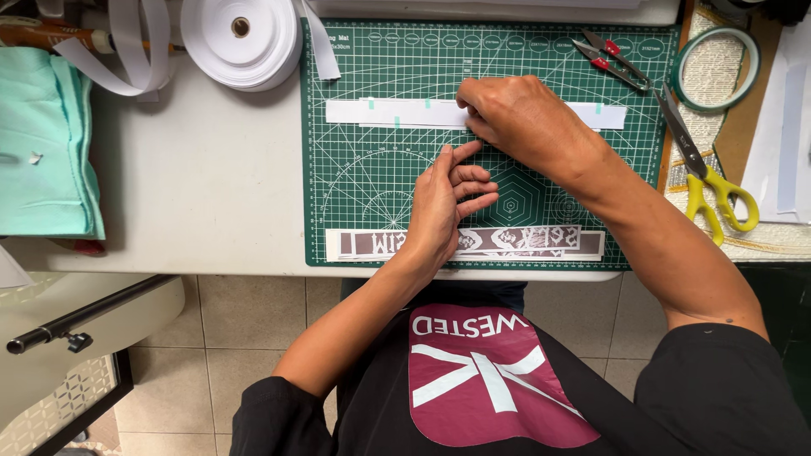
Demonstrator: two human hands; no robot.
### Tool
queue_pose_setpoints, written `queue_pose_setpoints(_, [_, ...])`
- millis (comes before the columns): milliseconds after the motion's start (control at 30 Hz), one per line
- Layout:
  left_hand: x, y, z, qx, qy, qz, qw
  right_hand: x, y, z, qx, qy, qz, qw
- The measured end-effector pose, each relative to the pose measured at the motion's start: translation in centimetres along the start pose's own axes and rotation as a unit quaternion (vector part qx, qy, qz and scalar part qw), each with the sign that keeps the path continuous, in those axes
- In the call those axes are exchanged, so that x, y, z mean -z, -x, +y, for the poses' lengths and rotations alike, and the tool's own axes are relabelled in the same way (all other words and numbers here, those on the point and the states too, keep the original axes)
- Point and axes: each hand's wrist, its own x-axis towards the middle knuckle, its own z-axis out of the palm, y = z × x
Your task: The person measures and cuts a white paper strip using a ruler and scissors, then uses a roll of green tape to affix small pieces of tape onto the strip at regular intervals. The person folds the strip and continues applying tape to secure the assembly.
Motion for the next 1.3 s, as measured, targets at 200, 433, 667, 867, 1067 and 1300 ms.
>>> queue_pose_setpoints(200, [0.1,-0.1,0.1,0.000,0.001,0.003,1.000,0.1,-0.1,-0.3,-0.017,-0.013,-0.006,1.000])
queue_pose_setpoints(433, [0.3,-0.4,-0.4,-0.002,0.006,-0.001,1.000,0.5,-0.3,-0.4,-0.022,-0.005,-0.016,1.000])
queue_pose_setpoints(667, [0.2,-0.2,0.3,-0.042,-0.056,-0.047,0.996,0.4,0.2,0.5,0.012,-0.043,0.013,0.999])
queue_pose_setpoints(867, [2.4,1.2,4.7,-0.215,-0.569,0.023,0.794,0.6,3.5,2.9,-0.066,-0.053,0.103,0.991])
queue_pose_setpoints(1067, [4.4,-0.7,5.7,-0.494,-0.733,0.016,0.468,0.2,8.7,2.0,-0.087,0.122,0.130,0.980])
queue_pose_setpoints(1300, [4.4,-1.7,4.5,-0.452,-0.772,-0.031,0.446,-0.3,9.8,0.1,-0.073,0.178,0.116,0.975])
